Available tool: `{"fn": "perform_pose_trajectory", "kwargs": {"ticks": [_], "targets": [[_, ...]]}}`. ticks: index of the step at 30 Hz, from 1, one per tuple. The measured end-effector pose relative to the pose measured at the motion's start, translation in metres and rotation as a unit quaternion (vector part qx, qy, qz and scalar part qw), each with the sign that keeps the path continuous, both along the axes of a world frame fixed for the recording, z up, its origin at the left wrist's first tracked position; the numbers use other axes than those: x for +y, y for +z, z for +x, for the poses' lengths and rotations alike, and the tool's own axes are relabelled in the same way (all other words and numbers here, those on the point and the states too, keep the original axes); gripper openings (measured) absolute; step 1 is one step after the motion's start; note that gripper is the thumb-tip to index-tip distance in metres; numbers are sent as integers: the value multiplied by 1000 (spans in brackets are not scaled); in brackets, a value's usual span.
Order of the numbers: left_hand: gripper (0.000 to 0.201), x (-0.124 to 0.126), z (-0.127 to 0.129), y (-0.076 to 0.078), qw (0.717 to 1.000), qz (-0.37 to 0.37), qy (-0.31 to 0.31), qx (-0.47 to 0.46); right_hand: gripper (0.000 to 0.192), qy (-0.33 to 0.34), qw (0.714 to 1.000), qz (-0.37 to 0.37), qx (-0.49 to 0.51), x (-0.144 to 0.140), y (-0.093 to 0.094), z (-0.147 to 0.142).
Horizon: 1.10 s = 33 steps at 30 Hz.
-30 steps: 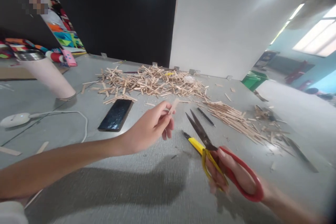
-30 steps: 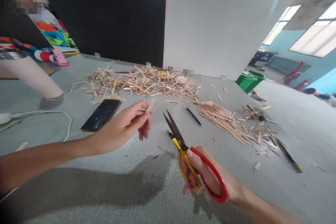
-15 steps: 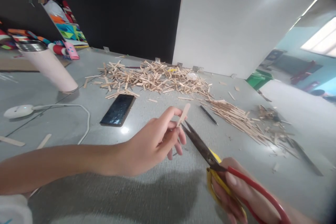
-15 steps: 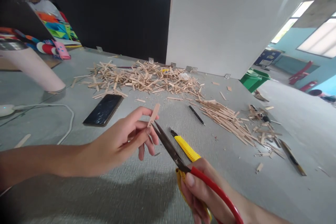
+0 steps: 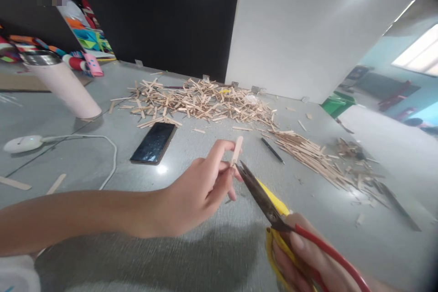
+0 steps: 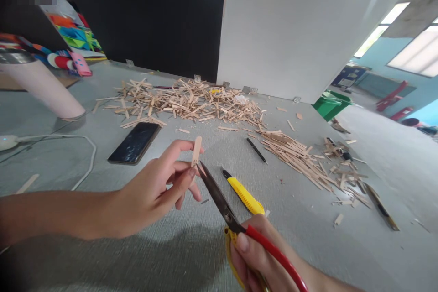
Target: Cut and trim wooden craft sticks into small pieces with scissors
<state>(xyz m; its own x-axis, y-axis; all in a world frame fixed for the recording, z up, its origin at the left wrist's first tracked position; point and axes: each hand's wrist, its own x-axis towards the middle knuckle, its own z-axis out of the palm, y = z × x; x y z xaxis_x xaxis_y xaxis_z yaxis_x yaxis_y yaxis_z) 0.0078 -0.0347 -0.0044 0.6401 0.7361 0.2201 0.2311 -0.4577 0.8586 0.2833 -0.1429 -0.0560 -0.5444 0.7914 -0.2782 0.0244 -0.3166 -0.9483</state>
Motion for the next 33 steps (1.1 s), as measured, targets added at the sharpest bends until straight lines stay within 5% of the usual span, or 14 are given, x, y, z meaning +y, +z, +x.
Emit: {"fn": "perform_pose_trajectory", "kwargs": {"ticks": [14,28,33], "targets": [[24,-1,0,-2,1000,-12,-11,-3,62,19,997,81,1,5,6,-5],[29,-6,3,-2,999,-39,-12,-31,60,-68,995,62,-26,-8,-5,-16],[31,-5,3,-6,998,-43,-26,-37,61,12,993,87,-75,3,4,-15]]}}
